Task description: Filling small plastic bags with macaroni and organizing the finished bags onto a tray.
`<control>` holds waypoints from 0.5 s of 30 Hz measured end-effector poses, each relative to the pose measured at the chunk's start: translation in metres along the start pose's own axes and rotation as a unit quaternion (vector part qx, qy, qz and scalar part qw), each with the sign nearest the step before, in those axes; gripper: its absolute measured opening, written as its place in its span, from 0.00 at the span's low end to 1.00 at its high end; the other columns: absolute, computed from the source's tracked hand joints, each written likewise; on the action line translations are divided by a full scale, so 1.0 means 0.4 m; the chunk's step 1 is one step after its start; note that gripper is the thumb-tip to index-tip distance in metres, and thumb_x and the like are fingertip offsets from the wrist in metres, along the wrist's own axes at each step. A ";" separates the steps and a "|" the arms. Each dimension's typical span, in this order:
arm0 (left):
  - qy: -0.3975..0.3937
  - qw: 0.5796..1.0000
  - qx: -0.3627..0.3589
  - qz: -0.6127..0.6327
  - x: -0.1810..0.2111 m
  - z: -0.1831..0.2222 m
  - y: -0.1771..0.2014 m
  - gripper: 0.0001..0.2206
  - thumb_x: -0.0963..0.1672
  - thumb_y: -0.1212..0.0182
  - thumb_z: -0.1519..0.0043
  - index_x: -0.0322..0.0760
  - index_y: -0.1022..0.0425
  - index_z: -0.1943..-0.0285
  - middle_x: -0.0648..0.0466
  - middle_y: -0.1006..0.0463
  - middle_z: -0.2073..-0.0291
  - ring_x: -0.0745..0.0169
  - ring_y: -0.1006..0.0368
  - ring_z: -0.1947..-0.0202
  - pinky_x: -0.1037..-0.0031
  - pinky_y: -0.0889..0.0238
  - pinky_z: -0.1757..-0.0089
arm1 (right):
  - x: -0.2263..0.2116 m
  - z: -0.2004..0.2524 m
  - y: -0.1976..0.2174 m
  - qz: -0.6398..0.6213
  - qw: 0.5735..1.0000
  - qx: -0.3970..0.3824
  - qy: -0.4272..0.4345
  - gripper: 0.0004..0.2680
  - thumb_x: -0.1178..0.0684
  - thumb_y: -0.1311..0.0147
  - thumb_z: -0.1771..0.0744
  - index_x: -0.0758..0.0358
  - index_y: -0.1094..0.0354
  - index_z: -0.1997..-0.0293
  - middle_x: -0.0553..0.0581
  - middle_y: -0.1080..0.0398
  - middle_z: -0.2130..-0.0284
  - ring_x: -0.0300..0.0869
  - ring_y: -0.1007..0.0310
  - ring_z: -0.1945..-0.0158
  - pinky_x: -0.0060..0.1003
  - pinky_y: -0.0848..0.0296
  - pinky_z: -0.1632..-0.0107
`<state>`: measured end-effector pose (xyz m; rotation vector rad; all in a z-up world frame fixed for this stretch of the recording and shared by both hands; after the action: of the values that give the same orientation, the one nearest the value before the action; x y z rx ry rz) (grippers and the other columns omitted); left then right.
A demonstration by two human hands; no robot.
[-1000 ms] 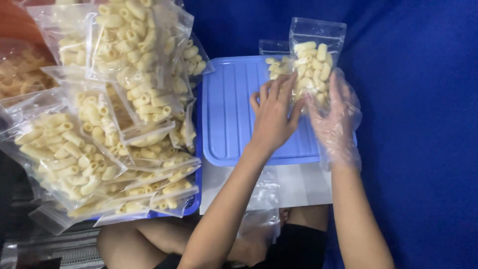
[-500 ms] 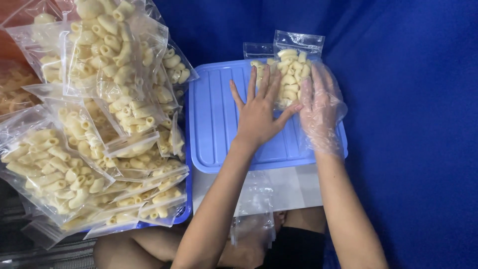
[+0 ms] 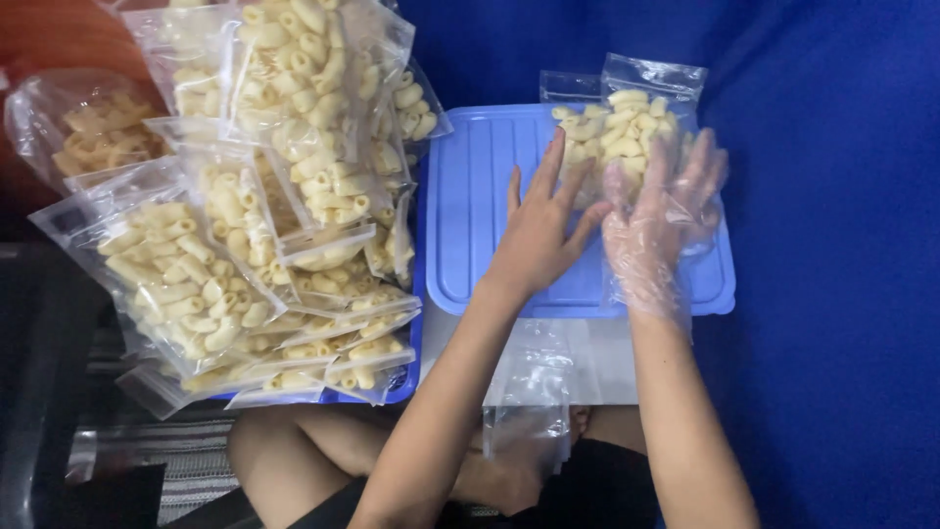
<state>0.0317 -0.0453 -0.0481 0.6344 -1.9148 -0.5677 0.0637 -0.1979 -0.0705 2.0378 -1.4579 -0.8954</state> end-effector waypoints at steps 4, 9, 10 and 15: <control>-0.036 0.990 0.095 0.098 0.077 0.060 0.162 0.18 0.43 0.38 0.34 0.46 0.31 0.35 0.43 0.43 0.25 0.39 0.40 0.27 0.42 0.43 0.35 | -0.094 -0.001 0.047 -0.016 0.999 0.009 -0.028 0.19 0.35 0.49 0.25 0.55 0.36 0.31 0.63 0.62 0.24 0.63 0.71 0.23 0.65 0.46 0.35; -0.030 0.970 0.240 0.016 0.080 0.075 0.402 0.12 0.42 0.40 0.33 0.43 0.28 0.41 0.46 0.34 0.35 0.43 0.36 0.31 0.54 0.43 0.34 | -0.328 -0.025 0.089 -0.235 0.970 0.015 0.064 0.14 0.42 0.47 0.27 0.60 0.33 0.40 0.64 0.45 0.35 0.60 0.47 0.30 0.58 0.45 0.31; -0.019 0.962 0.273 -0.025 0.083 0.073 0.448 0.10 0.41 0.45 0.31 0.38 0.31 0.42 0.44 0.35 0.36 0.44 0.37 0.31 0.55 0.44 0.34 | -0.375 -0.036 0.094 -0.304 0.949 0.009 0.084 0.14 0.44 0.46 0.28 0.66 0.31 0.43 0.66 0.38 0.40 0.59 0.37 0.34 0.55 0.38 0.31; 0.029 0.936 0.336 -0.098 -0.001 0.038 0.547 0.16 0.46 0.43 0.29 0.42 0.36 0.34 0.44 0.44 0.30 0.41 0.44 0.27 0.50 0.47 0.31 | -0.548 -0.107 0.070 -0.395 0.910 -0.002 0.130 0.16 0.48 0.48 0.28 0.69 0.41 0.36 0.68 0.37 0.41 0.57 0.35 0.34 0.50 0.36 0.30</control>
<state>-0.0216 0.1214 0.0844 1.2718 -1.9919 0.0122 0.0294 0.0011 0.0288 2.6562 -0.4546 -0.8445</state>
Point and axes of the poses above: each hand's wrist, its own z-axis away from the middle knuckle, its own y-axis out of the back of the hand, x = y × z, the point moved 1 cm from there along -z, towards the middle knuckle
